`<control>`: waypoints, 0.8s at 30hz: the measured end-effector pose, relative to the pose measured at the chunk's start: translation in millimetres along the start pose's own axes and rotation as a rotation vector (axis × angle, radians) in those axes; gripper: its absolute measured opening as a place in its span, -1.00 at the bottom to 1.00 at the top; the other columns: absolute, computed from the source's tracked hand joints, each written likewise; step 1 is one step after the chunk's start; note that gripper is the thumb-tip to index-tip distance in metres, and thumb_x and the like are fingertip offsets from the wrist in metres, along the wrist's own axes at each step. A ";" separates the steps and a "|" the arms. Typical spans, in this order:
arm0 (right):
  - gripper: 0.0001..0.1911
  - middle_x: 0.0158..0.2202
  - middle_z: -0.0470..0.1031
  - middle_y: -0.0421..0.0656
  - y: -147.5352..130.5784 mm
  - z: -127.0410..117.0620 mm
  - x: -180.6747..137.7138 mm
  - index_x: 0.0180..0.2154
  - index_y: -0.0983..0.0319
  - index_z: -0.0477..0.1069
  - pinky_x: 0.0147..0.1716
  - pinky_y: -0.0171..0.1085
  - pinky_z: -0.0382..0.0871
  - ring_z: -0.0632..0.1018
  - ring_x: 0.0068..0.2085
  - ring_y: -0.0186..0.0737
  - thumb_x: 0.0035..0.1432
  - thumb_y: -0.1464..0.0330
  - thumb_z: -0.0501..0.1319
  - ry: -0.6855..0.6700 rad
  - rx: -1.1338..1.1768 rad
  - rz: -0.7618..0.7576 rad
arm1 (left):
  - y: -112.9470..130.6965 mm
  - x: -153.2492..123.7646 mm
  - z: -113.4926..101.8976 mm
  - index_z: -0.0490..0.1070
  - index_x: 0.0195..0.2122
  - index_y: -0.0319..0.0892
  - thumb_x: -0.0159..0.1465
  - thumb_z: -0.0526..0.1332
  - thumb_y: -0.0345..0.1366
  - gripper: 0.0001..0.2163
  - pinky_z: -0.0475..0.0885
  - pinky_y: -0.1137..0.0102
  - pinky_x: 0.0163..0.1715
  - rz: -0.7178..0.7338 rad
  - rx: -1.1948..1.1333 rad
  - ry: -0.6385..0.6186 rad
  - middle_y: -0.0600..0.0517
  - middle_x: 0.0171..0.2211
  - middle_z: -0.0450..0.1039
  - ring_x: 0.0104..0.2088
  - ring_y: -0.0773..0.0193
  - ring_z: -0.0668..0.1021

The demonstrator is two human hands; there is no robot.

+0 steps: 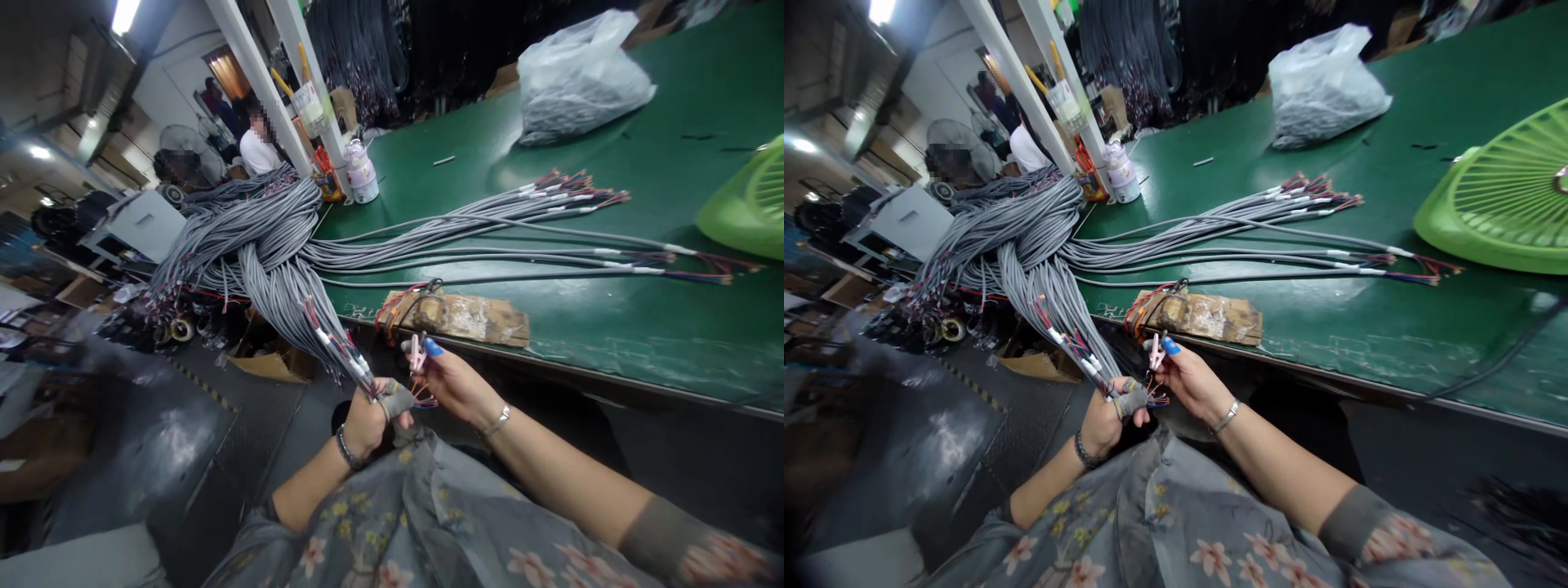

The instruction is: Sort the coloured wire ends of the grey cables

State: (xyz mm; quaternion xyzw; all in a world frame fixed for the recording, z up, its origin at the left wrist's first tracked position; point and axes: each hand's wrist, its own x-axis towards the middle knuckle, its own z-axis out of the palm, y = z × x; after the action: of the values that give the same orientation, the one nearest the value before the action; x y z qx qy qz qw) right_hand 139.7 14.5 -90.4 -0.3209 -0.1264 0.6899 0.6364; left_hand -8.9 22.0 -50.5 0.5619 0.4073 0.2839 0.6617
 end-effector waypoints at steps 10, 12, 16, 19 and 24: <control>-0.42 -0.54 0.46 -0.20 1.8 0.3 0.0 -0.47 0.23 0.52 -0.50 -0.30 0.28 0.37 -0.53 -0.33 -0.24 -0.17 0.33 0.023 -0.121 -0.100 | -1.6 9.9 6.7 0.34 -0.72 -0.20 -0.03 0.36 -0.07 -0.65 0.31 0.43 -0.55 -0.011 -0.072 0.029 0.08 -0.79 0.30 -0.68 0.36 0.38; -0.47 -0.49 0.50 -0.19 0.7 1.1 2.0 -0.41 0.23 0.54 -0.51 -0.30 0.31 0.40 -0.53 -0.32 -0.24 -0.09 0.39 -0.009 -0.009 -0.020 | -2.0 11.7 8.5 0.34 -0.72 -0.19 -0.02 0.35 -0.09 -0.66 0.31 0.43 -0.55 -0.009 -0.078 0.031 0.08 -0.78 0.31 -0.69 0.37 0.37; -0.63 -0.49 0.52 -0.19 0.3 1.7 5.2 -0.45 0.22 0.51 -0.52 -0.31 0.33 0.43 -0.54 -0.32 -0.10 0.05 0.40 -0.012 0.099 0.016 | -0.9 13.4 11.3 0.33 -0.73 -0.19 0.00 0.34 -0.08 -0.65 0.31 0.42 -0.53 -0.007 -0.020 0.033 0.08 -0.78 0.30 -0.68 0.37 0.37; -0.68 -0.49 0.52 -0.20 1.1 1.5 5.0 -0.44 0.20 0.51 -0.51 -0.32 0.35 0.44 -0.55 -0.32 -0.05 0.08 0.39 -0.010 0.112 0.031 | -0.5 13.1 11.4 0.33 -0.74 -0.18 0.02 0.33 -0.08 -0.65 0.32 0.41 -0.52 0.006 0.007 0.028 0.08 -0.78 0.30 -0.68 0.36 0.37; -0.58 -0.44 0.54 -0.20 -1.5 0.7 -0.2 -0.37 0.18 0.55 -0.49 -0.36 0.37 0.45 -0.50 -0.35 -0.05 -0.03 0.33 -0.047 0.113 0.071 | -3.0 8.0 7.4 0.32 -0.76 -0.19 0.04 0.32 -0.12 -0.65 0.32 0.41 -0.52 0.015 0.014 0.013 0.07 -0.77 0.31 -0.67 0.37 0.37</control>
State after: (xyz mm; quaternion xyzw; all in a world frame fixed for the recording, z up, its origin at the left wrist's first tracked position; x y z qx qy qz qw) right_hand 140.5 14.7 -88.9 -0.2724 -0.0909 0.7254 0.6256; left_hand 1.3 24.3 -54.9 0.5677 0.4094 0.2898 0.6528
